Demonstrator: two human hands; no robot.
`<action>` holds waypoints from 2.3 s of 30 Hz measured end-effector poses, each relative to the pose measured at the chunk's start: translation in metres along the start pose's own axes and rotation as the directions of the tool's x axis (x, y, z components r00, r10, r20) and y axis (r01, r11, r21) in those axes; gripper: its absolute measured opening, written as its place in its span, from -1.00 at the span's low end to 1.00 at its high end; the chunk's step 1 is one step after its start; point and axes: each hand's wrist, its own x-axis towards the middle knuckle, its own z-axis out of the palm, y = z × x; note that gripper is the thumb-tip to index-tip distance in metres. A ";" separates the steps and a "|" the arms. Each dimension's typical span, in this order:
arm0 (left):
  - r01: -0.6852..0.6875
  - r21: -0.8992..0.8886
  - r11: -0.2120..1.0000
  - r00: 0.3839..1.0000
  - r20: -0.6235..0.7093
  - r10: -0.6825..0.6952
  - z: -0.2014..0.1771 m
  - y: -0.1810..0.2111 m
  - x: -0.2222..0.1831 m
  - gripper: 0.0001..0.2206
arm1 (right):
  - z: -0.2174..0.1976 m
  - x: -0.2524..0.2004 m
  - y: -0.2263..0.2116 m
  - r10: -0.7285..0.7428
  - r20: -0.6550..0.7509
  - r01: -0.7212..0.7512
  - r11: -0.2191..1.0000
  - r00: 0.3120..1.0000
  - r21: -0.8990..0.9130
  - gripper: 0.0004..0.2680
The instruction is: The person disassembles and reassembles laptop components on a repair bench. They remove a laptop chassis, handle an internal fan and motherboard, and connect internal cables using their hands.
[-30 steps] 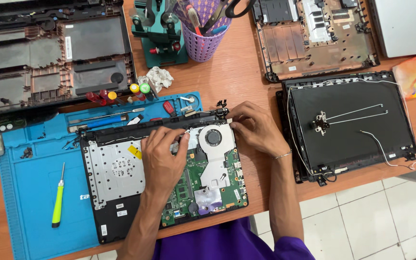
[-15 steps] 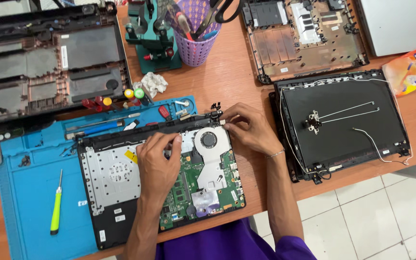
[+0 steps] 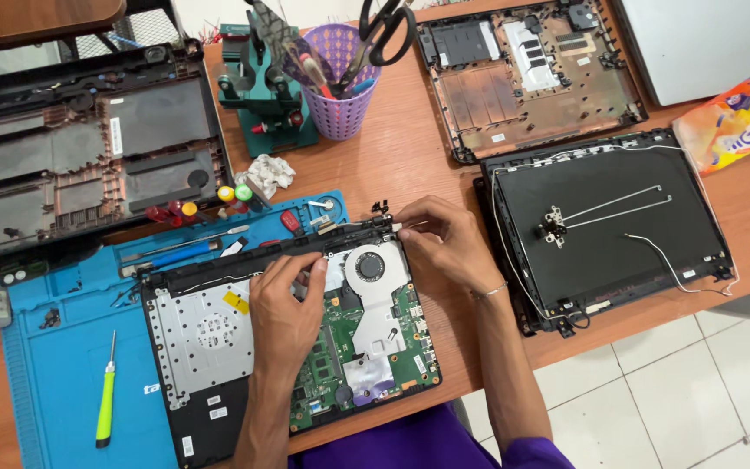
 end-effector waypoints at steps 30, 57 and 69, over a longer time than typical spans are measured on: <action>0.240 -0.270 0.932 0.943 0.294 -0.158 0.072 0.133 0.080 -0.86 | -0.141 -0.017 -0.033 0.298 -0.288 -0.210 0.931 0.910 0.297 -0.86; 0.244 -0.027 0.969 0.899 0.381 -0.216 0.263 0.136 0.199 -0.82 | -0.273 0.111 0.096 0.385 -0.127 -0.377 0.922 0.914 0.087 -0.79; 0.158 -0.137 0.978 0.934 0.342 -0.103 0.193 0.148 0.175 -0.83 | -0.244 0.071 0.033 0.356 -0.177 -0.336 0.932 0.918 0.136 -0.79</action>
